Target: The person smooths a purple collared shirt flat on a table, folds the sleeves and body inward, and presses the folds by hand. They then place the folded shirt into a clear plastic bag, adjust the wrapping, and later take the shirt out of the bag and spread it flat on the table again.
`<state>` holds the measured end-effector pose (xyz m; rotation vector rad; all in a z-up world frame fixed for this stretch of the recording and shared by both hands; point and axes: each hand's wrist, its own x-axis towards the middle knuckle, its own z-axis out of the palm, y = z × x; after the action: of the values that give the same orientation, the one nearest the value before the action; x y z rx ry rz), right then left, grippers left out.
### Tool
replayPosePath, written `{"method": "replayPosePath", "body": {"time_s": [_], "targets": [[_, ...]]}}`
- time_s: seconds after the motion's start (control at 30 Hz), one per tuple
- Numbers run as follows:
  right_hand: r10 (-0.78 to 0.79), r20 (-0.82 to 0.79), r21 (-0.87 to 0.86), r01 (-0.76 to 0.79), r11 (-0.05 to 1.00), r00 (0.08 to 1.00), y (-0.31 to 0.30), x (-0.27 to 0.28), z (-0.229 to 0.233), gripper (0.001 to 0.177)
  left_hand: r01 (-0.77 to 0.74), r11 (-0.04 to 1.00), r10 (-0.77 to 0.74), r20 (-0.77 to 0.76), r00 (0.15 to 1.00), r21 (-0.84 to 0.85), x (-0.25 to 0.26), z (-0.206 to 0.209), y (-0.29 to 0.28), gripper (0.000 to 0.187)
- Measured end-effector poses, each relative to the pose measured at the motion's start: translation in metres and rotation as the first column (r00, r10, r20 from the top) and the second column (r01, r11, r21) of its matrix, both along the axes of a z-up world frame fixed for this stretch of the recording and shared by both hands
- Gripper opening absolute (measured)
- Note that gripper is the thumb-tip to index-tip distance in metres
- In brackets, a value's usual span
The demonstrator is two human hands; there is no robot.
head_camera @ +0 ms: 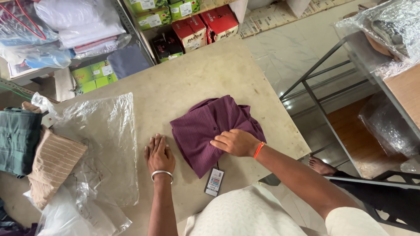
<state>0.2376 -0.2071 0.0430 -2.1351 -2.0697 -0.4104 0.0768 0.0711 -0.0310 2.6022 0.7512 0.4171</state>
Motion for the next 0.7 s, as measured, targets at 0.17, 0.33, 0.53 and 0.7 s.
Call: {"method": "replayPosePath", "body": {"time_s": [0.17,0.33,0.53,0.7], "targets": [[0.0,-0.098,0.004,0.0,1.0,0.995,0.009,0.004,0.012,0.03,-0.01,1.0,0.01,0.018,1.0,-0.008,-0.001,0.007,-0.001,0.04],[-0.038,-0.324,-0.008,0.037,0.999,0.945,0.016,-0.004,0.055,0.045,0.017,1.0,-0.018,0.054,0.998,0.011,-0.002,0.001,-0.001,0.04],[-0.178,-0.677,-0.036,0.209,0.977,0.715,0.017,-0.011,0.125,0.055,0.01,1.0,-0.011,0.076,0.997,0.014,-0.002,0.003,0.001,0.038],[0.028,-0.996,0.06,0.403,0.913,0.086,-0.005,0.014,0.094,0.037,0.026,0.998,-0.03,0.077,0.997,0.05,-0.003,-0.013,0.007,0.041]]}}
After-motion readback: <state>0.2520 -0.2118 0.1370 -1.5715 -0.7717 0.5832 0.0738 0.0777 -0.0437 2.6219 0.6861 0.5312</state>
